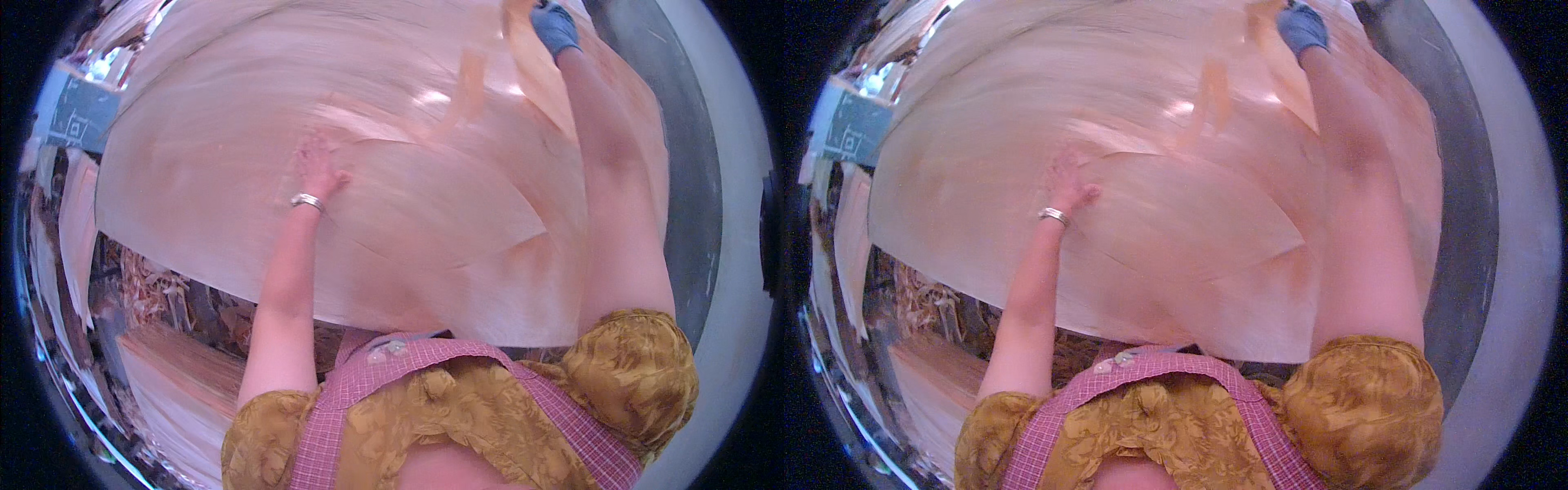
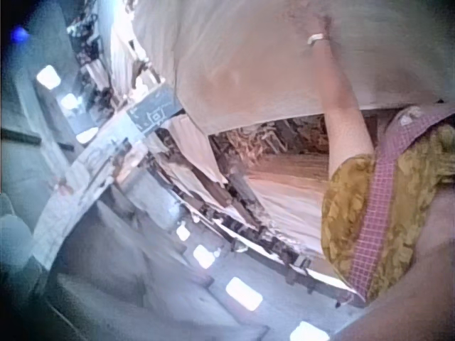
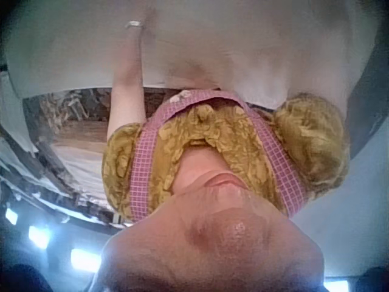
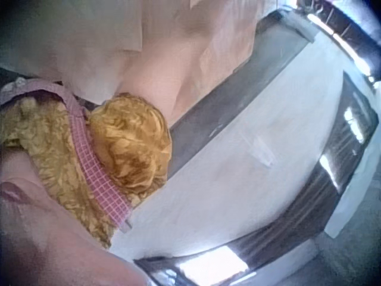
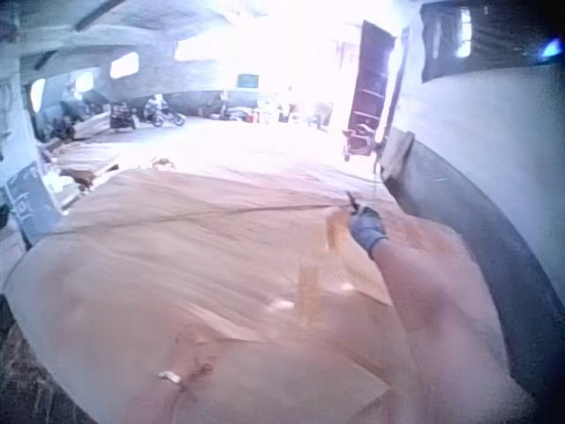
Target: The person handles and trims large sheets of wood veneer by hand, using a small handheld blade to cut sections and applying adhesive strips to secure or mark the material.
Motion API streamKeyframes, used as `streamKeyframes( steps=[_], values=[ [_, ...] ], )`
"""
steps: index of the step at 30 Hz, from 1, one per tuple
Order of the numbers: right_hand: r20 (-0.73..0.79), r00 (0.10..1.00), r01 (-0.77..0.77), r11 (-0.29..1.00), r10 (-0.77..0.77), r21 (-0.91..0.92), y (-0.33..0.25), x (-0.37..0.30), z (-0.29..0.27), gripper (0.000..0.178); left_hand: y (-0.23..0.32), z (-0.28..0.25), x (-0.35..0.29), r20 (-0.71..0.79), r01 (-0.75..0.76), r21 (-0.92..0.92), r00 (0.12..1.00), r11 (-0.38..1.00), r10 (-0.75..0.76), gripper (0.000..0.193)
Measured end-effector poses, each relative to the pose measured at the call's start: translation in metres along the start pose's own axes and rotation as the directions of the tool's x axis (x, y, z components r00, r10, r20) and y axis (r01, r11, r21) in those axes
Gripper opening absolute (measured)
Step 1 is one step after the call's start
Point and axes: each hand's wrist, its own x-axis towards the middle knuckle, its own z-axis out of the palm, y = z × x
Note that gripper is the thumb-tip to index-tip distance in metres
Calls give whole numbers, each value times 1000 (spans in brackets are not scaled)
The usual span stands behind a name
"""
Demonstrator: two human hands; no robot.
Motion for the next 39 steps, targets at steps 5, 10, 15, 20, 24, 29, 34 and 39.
streamKeyframes(
  steps=[5,10,15,20,24,29,34,39],
  values=[
    [-185,946,312,586,-268,748,-194,8,33,27,4,-22,2,90,66,-151,995,986,-53,123],
    [-20,991,119,804,-133,582,-226,-234,-16,23,1,-15,-13,-53,14,-161,998,987,-23,124],
    [426,904,-57,983,-23,174,-190,-404,-22,30,-9,-56,19,-8,94,-210,995,973,-98,102],
    [390,920,-54,982,-23,184,-184,-416,-14,34,-20,-61,49,19,263,-256,963,930,-267,66],
    [374,927,-71,976,-12,207,-187,-415,-19,34,-29,-55,65,192,364,-339,929,868,-315,45],
    [330,944,-68,965,-20,252,-183,-415,-15,31,-100,-53,91,438,271,-738,889,618,132,37],
    [373,927,-83,959,-25,271,-187,-414,-4,31,-227,-142,118,421,260,-541,907,800,-11,28],
    [382,924,-96,975,13,200,-187,-418,-18,35,-262,-262,168,262,348,-346,928,871,-266,27]
  ],
)
